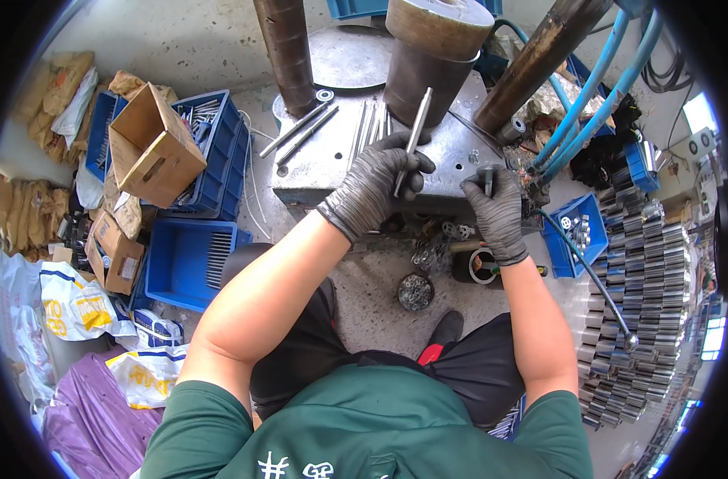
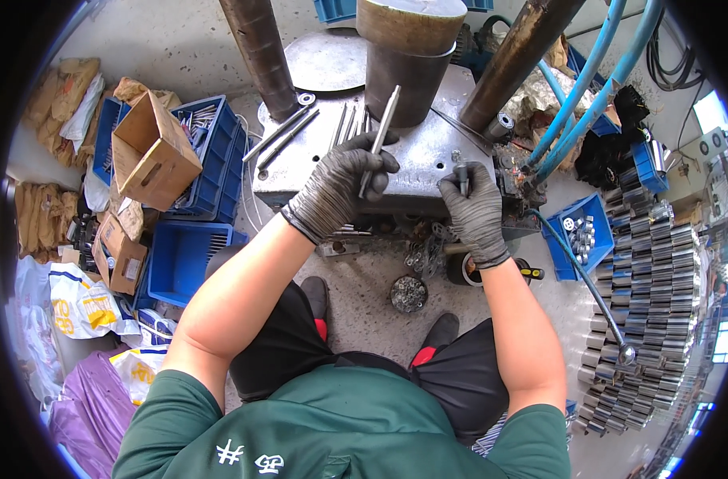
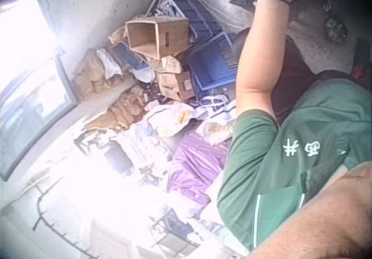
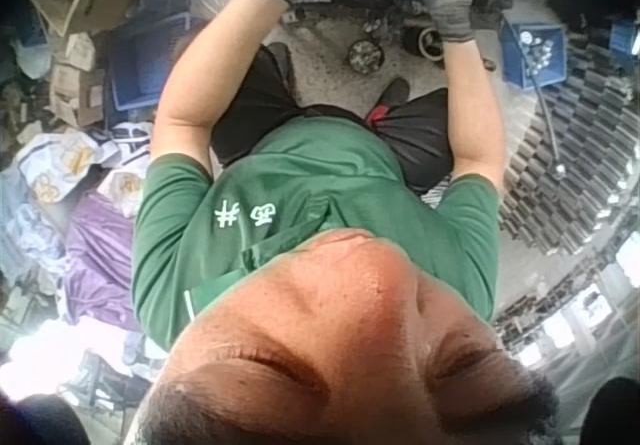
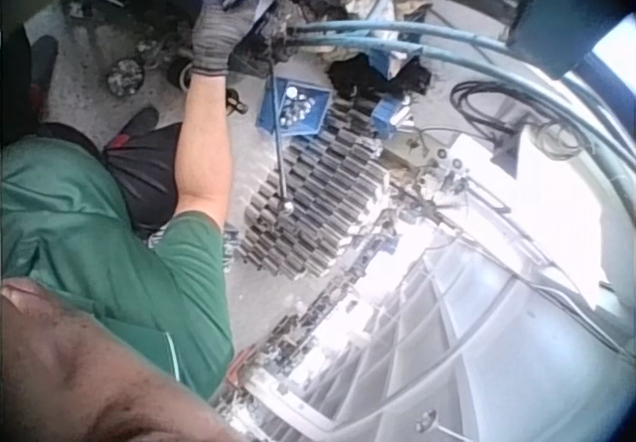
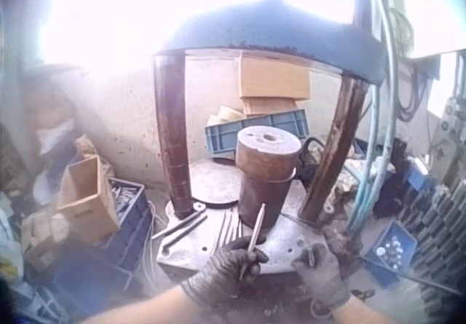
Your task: The person picks metal rods from blue plastic bins and places them onto a large metal machine base, manipulating the rods by hand to align them with fixed posts on the machinery.
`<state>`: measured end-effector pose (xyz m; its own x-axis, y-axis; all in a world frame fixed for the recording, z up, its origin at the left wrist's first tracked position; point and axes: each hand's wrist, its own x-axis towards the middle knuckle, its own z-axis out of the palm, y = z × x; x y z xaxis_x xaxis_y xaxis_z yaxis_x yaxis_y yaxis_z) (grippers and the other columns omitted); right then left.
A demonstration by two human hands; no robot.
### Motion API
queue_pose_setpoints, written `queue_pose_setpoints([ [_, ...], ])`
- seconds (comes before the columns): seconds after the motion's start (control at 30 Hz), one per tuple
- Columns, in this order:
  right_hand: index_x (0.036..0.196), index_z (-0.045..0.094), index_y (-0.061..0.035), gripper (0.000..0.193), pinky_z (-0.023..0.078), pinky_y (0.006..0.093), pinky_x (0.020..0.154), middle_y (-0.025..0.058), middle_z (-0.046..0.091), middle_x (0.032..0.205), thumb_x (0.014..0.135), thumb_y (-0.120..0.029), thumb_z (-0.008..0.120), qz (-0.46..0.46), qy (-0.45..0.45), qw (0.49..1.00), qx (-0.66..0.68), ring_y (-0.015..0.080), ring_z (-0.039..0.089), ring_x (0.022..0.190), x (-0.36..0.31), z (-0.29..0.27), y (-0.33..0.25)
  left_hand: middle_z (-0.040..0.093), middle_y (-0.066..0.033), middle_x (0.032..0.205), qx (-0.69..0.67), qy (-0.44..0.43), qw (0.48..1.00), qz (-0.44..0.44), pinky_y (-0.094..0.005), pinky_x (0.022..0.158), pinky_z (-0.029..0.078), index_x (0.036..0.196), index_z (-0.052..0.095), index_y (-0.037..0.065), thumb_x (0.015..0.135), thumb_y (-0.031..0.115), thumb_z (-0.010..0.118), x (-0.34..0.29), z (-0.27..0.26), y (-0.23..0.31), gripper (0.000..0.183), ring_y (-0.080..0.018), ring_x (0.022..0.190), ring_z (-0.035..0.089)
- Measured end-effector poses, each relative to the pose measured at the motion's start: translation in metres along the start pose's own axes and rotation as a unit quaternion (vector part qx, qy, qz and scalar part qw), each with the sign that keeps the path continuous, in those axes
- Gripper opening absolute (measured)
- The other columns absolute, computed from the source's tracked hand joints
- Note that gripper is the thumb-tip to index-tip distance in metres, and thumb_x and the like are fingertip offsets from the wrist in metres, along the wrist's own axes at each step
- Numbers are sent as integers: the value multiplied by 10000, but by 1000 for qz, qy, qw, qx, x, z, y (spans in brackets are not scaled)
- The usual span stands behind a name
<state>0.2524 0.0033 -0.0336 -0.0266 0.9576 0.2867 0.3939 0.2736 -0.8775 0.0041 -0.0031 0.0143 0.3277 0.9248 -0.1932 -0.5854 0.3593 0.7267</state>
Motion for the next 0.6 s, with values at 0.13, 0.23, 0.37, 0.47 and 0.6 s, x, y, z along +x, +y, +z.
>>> queue_pose_setpoints([
  [0.13, 1054, 635, -53, 239, 511, 270, 714, 16, 656, 883, 861, -31, 773, 138, 9, 957, 256, 115, 611, 771, -12, 3, -30, 671, -75, 946, 58, -29, 998, 0, -213, 508, 457, 1263, 572, 13, 849, 83, 717, 6, -1, -17, 444, -81, 581, 533],
  [0.23, 1053, 641, -58, 237, 506, 264, 705, 23, 662, 901, 857, -11, 766, 167, -16, 932, 320, 115, 612, 769, -18, 5, -41, 655, -57, 973, 144, -24, 989, -9, -209, 538, 465, 1230, 588, 27, 870, 179, 777, -2, 15, -17, 434, -62, 646, 549],
  [0.37, 1085, 626, -41, 250, 519, 273, 687, 40, 670, 898, 873, -18, 757, 196, -22, 921, 337, 126, 626, 749, -22, 5, -41, 683, -65, 1008, 255, -61, 965, 15, -254, 737, 552, 1250, 606, 19, 925, 266, 789, -2, 22, -21, 447, -108, 863, 649],
  [0.47, 1134, 602, -19, 268, 538, 290, 681, 69, 671, 884, 897, -10, 726, 228, -39, 902, 364, 160, 650, 730, -23, 0, -40, 690, -63, 1009, 296, -80, 952, 4, -272, 789, 564, 1226, 628, 29, 959, 232, 752, 1, 21, -22, 357, -123, 901, 658],
  [0.6, 1126, 589, -1, 267, 549, 317, 677, 100, 668, 858, 885, 17, 701, 262, -74, 853, 446, 205, 665, 725, -24, -4, -48, 691, -36, 965, 261, -105, 960, -1, -216, 655, 527, 1156, 624, 61, 961, 196, 728, 0, 18, -24, 259, -79, 791, 638],
])
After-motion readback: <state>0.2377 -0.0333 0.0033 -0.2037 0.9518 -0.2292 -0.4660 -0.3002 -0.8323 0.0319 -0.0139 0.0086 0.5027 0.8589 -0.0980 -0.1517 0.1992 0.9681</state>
